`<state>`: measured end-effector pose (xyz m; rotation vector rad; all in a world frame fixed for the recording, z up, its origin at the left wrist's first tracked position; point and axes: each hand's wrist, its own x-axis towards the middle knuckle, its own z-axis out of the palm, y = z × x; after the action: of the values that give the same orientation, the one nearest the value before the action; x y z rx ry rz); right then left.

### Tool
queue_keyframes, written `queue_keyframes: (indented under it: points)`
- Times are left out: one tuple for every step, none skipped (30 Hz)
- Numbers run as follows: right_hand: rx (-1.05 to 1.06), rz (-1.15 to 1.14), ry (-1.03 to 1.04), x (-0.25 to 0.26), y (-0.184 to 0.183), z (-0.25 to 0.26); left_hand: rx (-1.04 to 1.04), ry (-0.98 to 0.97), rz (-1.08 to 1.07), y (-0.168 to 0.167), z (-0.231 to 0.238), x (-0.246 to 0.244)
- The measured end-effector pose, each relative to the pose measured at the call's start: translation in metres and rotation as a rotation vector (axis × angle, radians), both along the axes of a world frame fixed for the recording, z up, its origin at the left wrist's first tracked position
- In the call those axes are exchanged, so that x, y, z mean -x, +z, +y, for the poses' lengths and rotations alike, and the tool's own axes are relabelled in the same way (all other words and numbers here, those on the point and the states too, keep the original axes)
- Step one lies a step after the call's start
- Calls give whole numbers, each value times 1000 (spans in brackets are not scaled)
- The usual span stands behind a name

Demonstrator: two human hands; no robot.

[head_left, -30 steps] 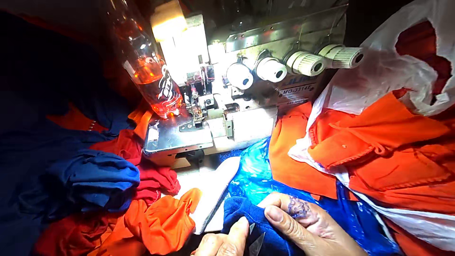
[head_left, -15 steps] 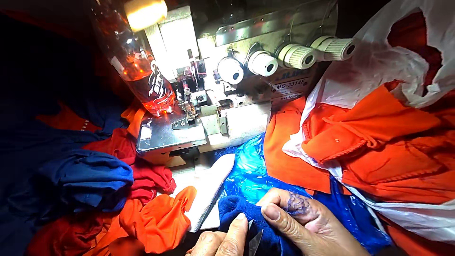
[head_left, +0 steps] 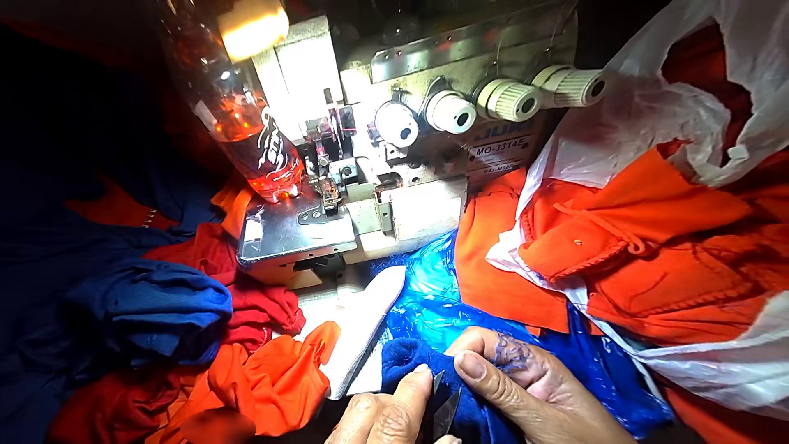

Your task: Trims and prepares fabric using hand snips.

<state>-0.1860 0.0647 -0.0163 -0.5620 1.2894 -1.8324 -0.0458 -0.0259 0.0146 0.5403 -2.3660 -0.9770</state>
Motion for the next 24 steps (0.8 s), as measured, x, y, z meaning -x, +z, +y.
queue_keyframes:
  points:
    - [0,-36,7,-1,1,0,-15,6,51,-2,1,1]
    - [0,-62,21,-2,1,0,-32,5,101,-4,2,1]
    - [6,-78,21,-3,0,-1,-46,0,137,-6,2,1]
    - [17,-88,15,-3,-1,-1,-54,-2,155,-6,1,1]
    - [17,-104,4,-3,-1,-1,-52,-6,147,-5,1,0]
    - [10,-119,-10,-4,0,0,-42,-12,118,-4,0,-2]
    - [-3,-128,-24,-4,3,0,-26,-17,81,-3,0,-3]
    - [-8,-125,-35,-4,4,0,-8,-22,47,-3,0,-4]
    - [-6,-110,-46,-4,5,0,4,-26,24,-3,0,-4]
    - [1,-79,-51,-4,4,1,10,-27,9,-2,0,-5]
    - [15,-44,-53,-4,3,1,14,-23,3,-2,1,-5]
    - [32,-1,-54,-3,1,0,17,-19,-3,-2,1,-4]
    - [37,47,-54,-2,0,0,18,-17,-9,-1,1,-4]
    - [41,92,-58,-1,-1,0,20,-16,-14,0,1,-4]
    - [43,128,-61,-1,-2,1,22,-14,-17,0,1,-3]
    - [46,160,-66,0,-3,1,23,-15,-20,0,1,-3]
    - [51,186,-72,-1,-3,1,25,-13,-22,0,1,-2]
    - [57,209,-78,-1,-4,1,28,-11,-27,1,1,-2]
    - [59,232,-85,-1,-5,1,30,-10,-31,1,1,-1]
    - [60,256,-89,-1,-6,2,30,-5,-32,0,1,-1]
    - [60,272,-90,-2,-7,2,26,0,-30,0,1,0]
    - [66,262,-81,-2,-8,2,18,5,-23,0,1,1]
    - [69,230,-61,-2,-7,2,9,11,-6,-1,1,2]
    - [67,190,-36,-3,-6,2,-5,16,31,-3,1,3]
